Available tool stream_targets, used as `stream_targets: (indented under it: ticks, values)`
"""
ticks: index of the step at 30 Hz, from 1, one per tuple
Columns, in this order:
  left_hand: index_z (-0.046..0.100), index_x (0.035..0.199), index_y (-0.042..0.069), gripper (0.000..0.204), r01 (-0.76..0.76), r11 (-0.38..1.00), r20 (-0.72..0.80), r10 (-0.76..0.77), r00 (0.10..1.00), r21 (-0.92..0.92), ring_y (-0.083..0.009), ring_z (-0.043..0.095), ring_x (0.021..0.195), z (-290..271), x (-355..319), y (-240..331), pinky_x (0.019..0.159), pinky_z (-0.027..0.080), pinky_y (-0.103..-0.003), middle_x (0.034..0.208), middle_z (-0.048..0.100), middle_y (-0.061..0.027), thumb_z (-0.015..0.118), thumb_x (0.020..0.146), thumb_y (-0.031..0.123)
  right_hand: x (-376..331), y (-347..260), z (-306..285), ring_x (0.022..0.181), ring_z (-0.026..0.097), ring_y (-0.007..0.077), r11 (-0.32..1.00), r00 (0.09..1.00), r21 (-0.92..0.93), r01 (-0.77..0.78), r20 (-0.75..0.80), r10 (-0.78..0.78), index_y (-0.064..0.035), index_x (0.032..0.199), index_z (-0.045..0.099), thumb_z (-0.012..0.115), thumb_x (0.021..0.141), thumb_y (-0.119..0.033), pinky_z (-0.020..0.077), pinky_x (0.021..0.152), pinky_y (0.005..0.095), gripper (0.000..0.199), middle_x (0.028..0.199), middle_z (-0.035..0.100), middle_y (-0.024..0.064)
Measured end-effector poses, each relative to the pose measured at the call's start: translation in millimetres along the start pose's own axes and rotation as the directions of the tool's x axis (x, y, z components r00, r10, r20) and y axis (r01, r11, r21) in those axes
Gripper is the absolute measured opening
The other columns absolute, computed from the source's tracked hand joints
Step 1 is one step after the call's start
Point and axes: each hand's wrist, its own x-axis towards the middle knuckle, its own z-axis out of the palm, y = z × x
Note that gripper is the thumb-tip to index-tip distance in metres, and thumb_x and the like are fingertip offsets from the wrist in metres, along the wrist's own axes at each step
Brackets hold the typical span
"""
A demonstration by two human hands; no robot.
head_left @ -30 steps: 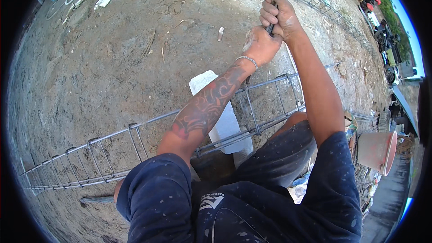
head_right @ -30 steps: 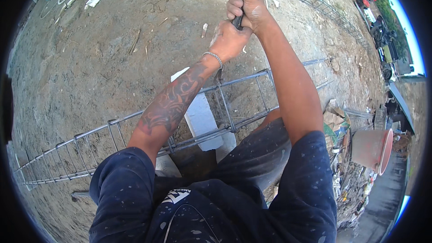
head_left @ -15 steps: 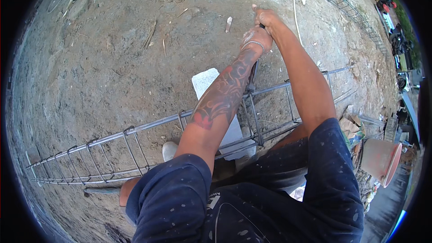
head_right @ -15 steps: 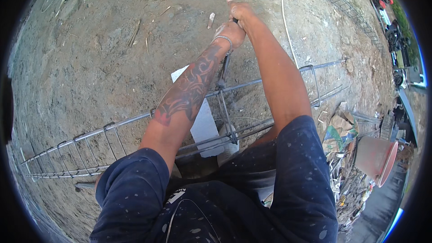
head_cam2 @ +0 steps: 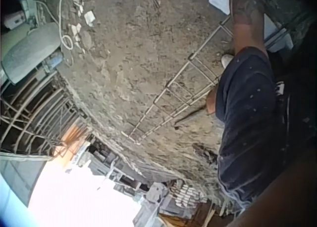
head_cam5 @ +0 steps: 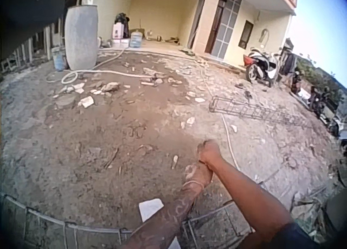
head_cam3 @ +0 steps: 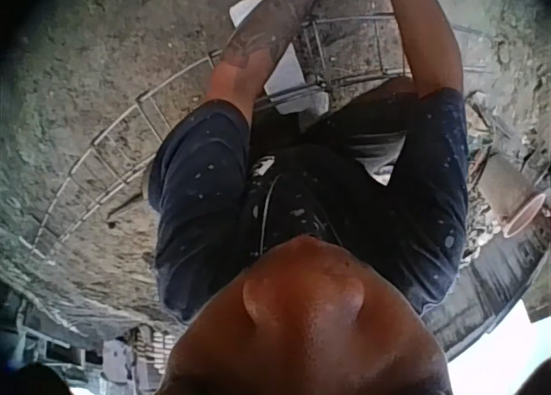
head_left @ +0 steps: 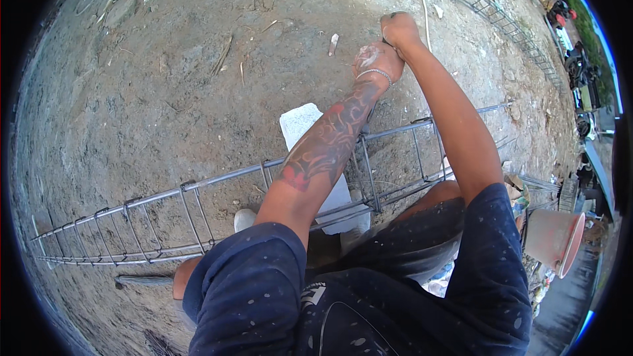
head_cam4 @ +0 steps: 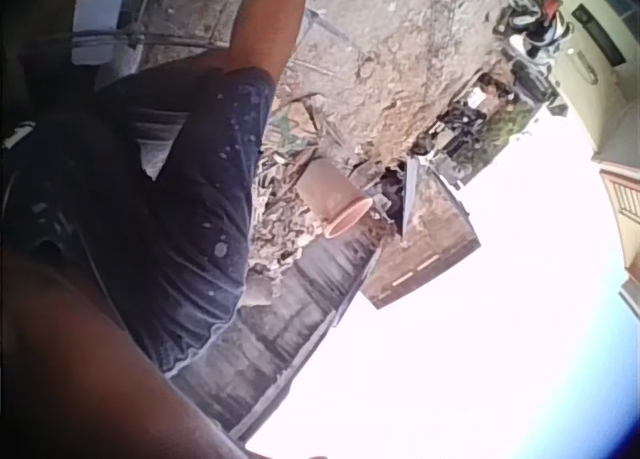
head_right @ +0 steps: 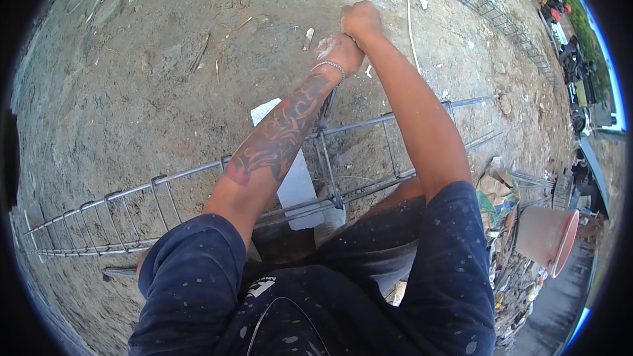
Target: The person wraps tie wire around the joints of a rebar cage by hand and twists and tightens the wire using pliers.
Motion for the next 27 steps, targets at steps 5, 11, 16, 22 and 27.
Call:
stream_targets:
  ticks: [5, 11, 16, 22, 27]
  values:
    - [0.062, 0.085, -0.004, 0.041, -0.166, 0.981, -0.157, 0.148, 0.976, -0.104, -0.0316, 0.064, 0.083, -19, -15, 3, 0.073, 0.049, -0.040, 0.087, 0.064, -0.0221, 0.056, 0.075, 0.035, -3, 3, -10, 0.073, 0.063, 0.0344, 0.963, 0.991, 0.260, -0.068, -0.094, 0.095, 0.0108, 0.078, 0.059, 0.050, 0.085, -0.019, 0.0510, 0.069, 0.0380, 0.032, 0.081, 0.060, 0.0297]
    - [0.059, 0.074, -0.003, 0.029, -0.040, 0.832, 0.200, 0.180, 0.963, -0.553, -0.0147, 0.056, 0.056, -35, -20, -11, 0.054, 0.046, -0.030, 0.065, 0.058, -0.0072, 0.066, 0.068, 0.025, -24, -27, -16, 0.062, 0.064, 0.0219, 0.660, 0.958, 0.739, -0.132, -0.077, 0.277, 0.0158, 0.097, 0.048, 0.050, 0.086, -0.007, 0.0514, 0.048, 0.0278, 0.026, 0.076, 0.062, 0.0186]
    - [0.060, 0.076, -0.004, 0.034, -0.064, 0.768, 0.183, 0.231, 0.956, -0.637, -0.0139, 0.056, 0.062, -40, -29, -8, 0.057, 0.045, -0.030, 0.068, 0.059, -0.0082, 0.067, 0.067, 0.028, -23, -26, -22, 0.064, 0.064, 0.0245, 0.777, 0.960, 0.602, -0.186, -0.058, 0.275, 0.0092, 0.092, 0.051, 0.048, 0.089, -0.012, 0.0531, 0.049, 0.0325, 0.022, 0.078, 0.058, 0.0160]
    - [0.061, 0.079, -0.003, 0.037, -0.031, 0.777, 0.215, 0.212, 0.953, -0.628, -0.0144, 0.053, 0.066, -37, -24, -18, 0.061, 0.043, -0.030, 0.073, 0.059, -0.0084, 0.069, 0.064, 0.030, -19, -22, -18, 0.067, 0.063, 0.0247, 0.780, 0.979, 0.612, -0.130, -0.044, 0.198, 0.0073, 0.090, 0.051, 0.048, 0.089, -0.012, 0.0505, 0.048, 0.0339, 0.020, 0.077, 0.057, 0.0136]
    - [0.061, 0.078, -0.002, 0.035, -0.017, 0.801, 0.219, 0.184, 0.958, -0.598, -0.0151, 0.054, 0.064, -35, -23, -17, 0.060, 0.043, -0.030, 0.071, 0.058, -0.0080, 0.068, 0.066, 0.029, -25, -33, -20, 0.064, 0.061, 0.0222, 0.655, 0.962, 0.732, -0.190, 0.006, 0.272, 0.0056, 0.089, 0.050, 0.049, 0.089, -0.013, 0.0498, 0.049, 0.0322, 0.019, 0.073, 0.054, 0.0108]
